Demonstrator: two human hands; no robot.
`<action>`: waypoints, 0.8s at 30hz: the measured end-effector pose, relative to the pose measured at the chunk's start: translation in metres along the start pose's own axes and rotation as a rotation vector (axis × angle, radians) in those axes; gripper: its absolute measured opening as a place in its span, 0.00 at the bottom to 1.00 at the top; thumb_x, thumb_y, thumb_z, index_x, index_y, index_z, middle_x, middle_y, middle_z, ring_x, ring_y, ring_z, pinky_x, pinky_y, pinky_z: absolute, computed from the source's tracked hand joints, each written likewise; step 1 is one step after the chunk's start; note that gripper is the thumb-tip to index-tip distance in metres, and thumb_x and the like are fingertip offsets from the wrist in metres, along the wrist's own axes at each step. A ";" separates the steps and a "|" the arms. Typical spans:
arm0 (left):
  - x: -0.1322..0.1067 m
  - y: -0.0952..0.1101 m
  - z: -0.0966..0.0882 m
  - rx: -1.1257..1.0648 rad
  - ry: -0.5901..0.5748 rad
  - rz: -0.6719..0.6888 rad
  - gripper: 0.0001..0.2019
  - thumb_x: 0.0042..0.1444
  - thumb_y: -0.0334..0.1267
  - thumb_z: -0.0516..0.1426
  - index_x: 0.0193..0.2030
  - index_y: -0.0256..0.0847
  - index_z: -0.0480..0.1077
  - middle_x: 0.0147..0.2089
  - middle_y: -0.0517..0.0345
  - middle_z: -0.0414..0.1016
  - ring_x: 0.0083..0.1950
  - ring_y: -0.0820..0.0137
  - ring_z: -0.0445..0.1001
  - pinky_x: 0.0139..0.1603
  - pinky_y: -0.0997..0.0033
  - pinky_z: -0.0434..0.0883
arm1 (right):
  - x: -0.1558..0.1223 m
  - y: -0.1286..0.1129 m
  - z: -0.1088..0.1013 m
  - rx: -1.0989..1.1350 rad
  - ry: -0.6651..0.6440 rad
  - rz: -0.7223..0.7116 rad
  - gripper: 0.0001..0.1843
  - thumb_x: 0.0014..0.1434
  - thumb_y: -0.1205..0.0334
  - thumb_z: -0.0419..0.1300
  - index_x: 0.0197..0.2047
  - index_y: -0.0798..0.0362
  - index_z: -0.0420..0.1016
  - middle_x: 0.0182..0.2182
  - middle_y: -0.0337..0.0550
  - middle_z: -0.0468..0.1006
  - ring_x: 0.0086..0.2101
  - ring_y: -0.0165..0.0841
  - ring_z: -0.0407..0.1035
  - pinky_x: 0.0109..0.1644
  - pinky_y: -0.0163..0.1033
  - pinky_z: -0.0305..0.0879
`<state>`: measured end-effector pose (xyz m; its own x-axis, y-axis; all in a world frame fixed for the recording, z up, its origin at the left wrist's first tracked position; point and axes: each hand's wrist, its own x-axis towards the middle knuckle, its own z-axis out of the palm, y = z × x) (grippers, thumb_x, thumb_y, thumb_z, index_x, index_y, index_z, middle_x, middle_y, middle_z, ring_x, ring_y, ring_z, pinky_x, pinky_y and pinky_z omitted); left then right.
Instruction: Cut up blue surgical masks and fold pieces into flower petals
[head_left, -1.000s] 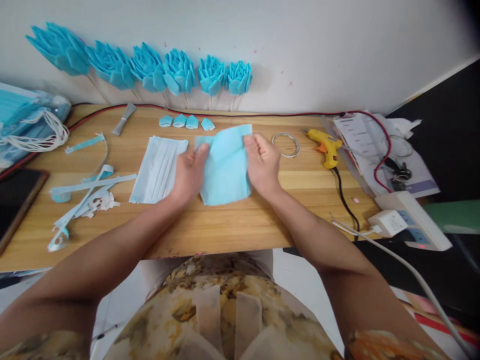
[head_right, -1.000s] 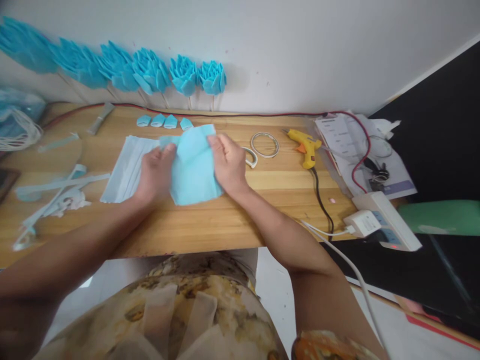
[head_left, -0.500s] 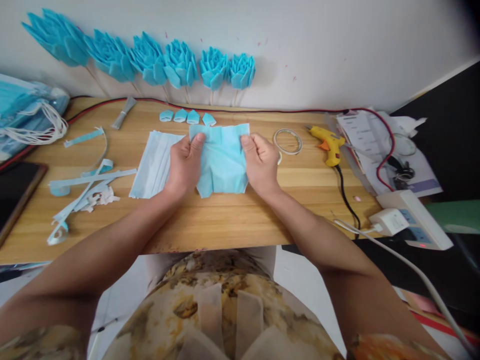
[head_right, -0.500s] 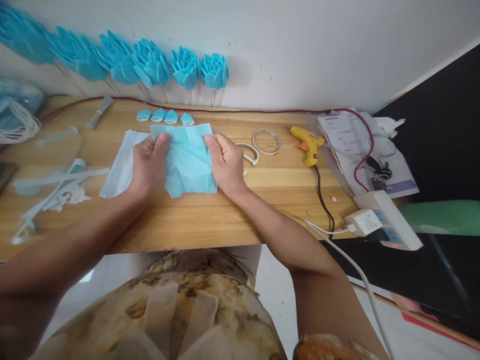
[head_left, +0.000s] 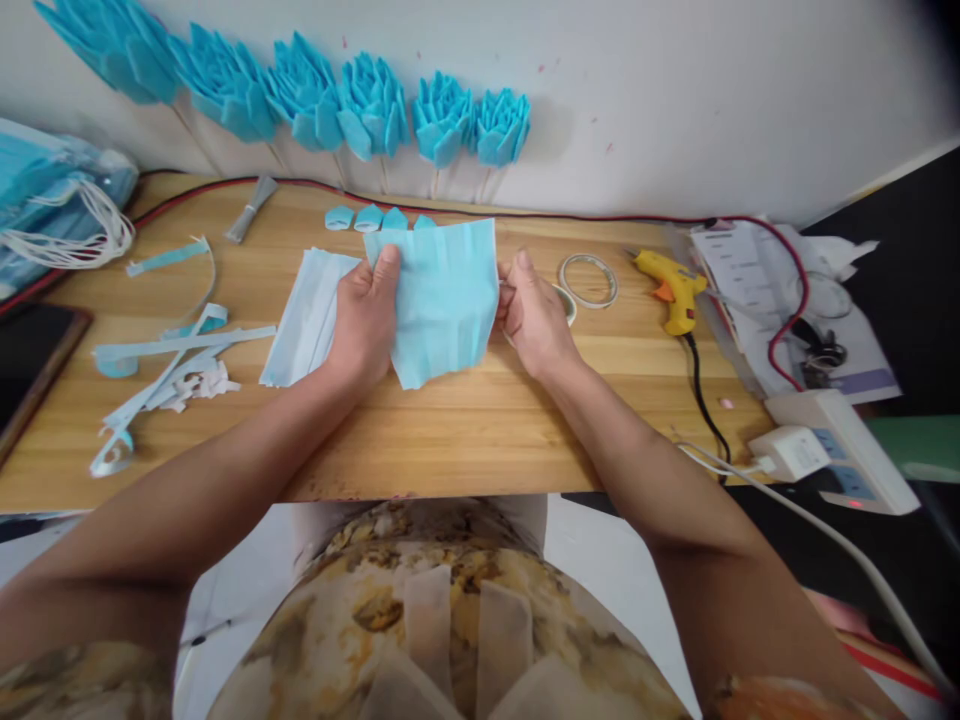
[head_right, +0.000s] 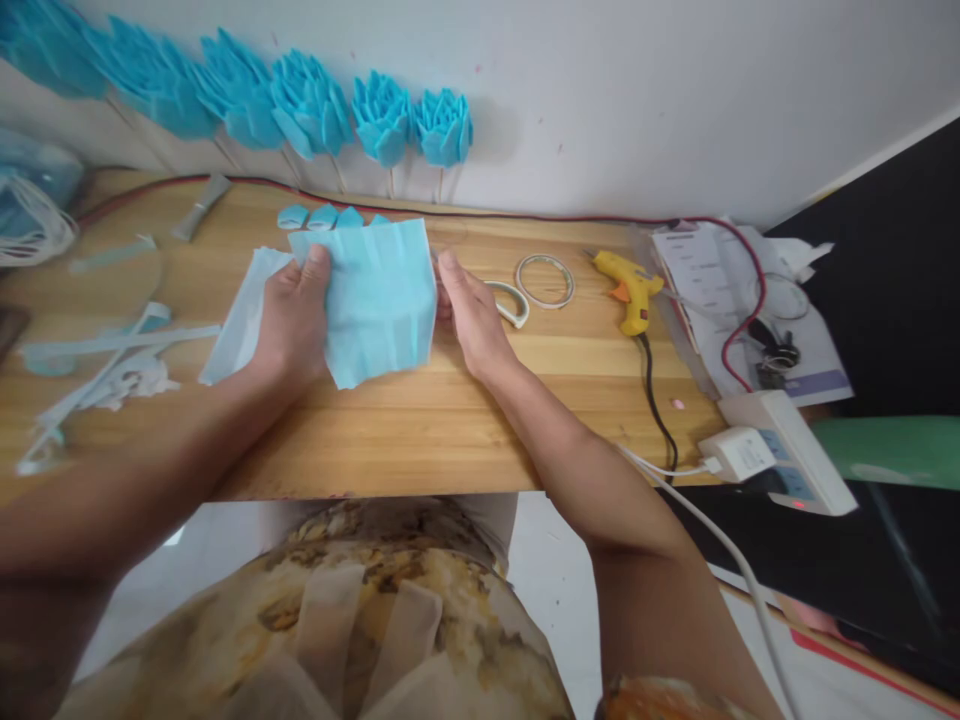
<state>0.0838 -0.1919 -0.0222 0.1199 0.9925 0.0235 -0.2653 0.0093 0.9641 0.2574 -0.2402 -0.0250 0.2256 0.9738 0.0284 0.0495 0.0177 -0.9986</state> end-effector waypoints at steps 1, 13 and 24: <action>0.000 0.001 0.000 -0.016 -0.007 0.009 0.19 0.62 0.58 0.63 0.37 0.43 0.76 0.34 0.57 0.80 0.51 0.60 0.79 0.49 0.64 0.77 | -0.001 -0.001 0.000 0.008 -0.021 0.002 0.34 0.60 0.24 0.54 0.29 0.48 0.67 0.25 0.36 0.65 0.28 0.31 0.63 0.31 0.37 0.62; -0.017 0.004 0.008 -0.109 -0.426 -0.176 0.33 0.58 0.61 0.65 0.61 0.39 0.73 0.57 0.44 0.82 0.68 0.48 0.74 0.68 0.46 0.73 | -0.001 0.001 -0.006 -0.153 0.157 -0.253 0.33 0.62 0.31 0.59 0.25 0.50 0.57 0.23 0.33 0.52 0.26 0.26 0.51 0.28 0.35 0.49; -0.019 0.005 0.006 0.012 -0.388 -0.130 0.28 0.54 0.53 0.71 0.55 0.38 0.75 0.53 0.47 0.83 0.60 0.49 0.80 0.62 0.47 0.79 | -0.004 -0.002 -0.002 -0.227 0.300 -0.360 0.31 0.67 0.34 0.56 0.25 0.49 0.57 0.24 0.33 0.52 0.27 0.26 0.54 0.29 0.34 0.53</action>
<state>0.0860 -0.2113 -0.0163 0.5045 0.8634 -0.0026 -0.2131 0.1274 0.9687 0.2579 -0.2445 -0.0227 0.4230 0.8066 0.4129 0.3772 0.2575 -0.8896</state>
